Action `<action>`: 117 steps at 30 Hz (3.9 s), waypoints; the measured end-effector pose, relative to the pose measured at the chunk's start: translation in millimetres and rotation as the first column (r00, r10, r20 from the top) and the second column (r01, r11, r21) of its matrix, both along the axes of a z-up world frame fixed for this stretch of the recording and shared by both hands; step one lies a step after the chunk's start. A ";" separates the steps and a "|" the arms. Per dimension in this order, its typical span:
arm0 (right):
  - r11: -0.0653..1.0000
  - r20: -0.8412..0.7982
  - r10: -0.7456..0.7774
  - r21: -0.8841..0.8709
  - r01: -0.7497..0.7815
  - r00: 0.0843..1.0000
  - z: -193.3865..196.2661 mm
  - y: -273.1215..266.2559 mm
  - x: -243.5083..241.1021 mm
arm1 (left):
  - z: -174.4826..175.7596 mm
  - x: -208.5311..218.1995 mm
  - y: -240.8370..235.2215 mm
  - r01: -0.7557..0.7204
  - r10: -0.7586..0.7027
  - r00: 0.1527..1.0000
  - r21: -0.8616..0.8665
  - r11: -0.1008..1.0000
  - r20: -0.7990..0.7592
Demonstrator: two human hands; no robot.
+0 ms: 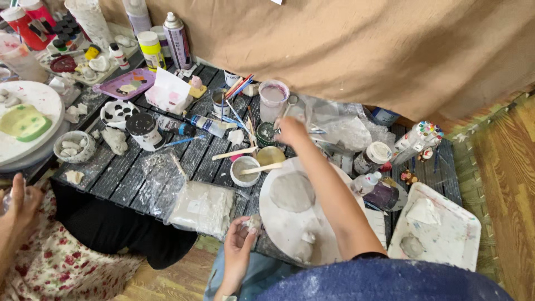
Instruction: The person paints a small clay figurine with a brush, then shapes a small piece of clay by hand and attaches it to the figurine. The workspace contains various craft supplies and other clay figures.
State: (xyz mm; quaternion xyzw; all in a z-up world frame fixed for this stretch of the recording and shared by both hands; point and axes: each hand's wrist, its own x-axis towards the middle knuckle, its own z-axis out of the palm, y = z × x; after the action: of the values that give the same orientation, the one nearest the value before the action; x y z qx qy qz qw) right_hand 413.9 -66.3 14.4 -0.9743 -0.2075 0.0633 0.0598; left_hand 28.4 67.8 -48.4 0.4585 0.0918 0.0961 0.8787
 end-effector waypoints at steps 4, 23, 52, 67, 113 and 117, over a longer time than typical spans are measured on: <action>0.994 0.240 0.077 -0.099 -0.054 0.968 -36.0 28.8 8.2 | -2.5 5.0 9.5 -0.022 0.024 1.000 0.082 0.996 -0.018; 0.995 0.307 0.060 0.056 -0.081 0.950 -7.2 44.0 -3.1 | -6.4 8.6 12.3 0.001 -0.001 1.000 0.136 0.991 0.006; 0.648 0.071 -0.760 0.155 0.746 0.646 18.5 -506.9 -108.6 | -24.9 46.2 -34.9 -0.092 0.070 0.992 0.215 0.972 0.104; 0.896 0.771 -0.191 0.390 -0.213 0.608 197.9 -192.3 -94.5 | -38.8 49.8 -40.4 -0.070 0.041 0.988 0.195 0.978 0.152; 0.905 0.414 0.422 -0.149 -0.398 0.806 99.9 10.9 -97.5 | 15.2 49.6 -30.0 -0.014 -0.022 0.994 0.307 0.952 0.112; 0.882 0.408 0.330 0.187 -0.432 0.851 122.9 -13.8 -189.2 | 20.1 36.8 -26.5 -0.004 -0.021 0.992 0.200 0.980 0.124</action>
State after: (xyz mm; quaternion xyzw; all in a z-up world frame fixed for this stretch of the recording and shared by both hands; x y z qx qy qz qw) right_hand 224.6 -80.1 137.3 -0.8898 -0.4123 -0.1368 0.1397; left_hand 65.2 41.3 -28.3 0.5379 0.0243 0.1298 0.8326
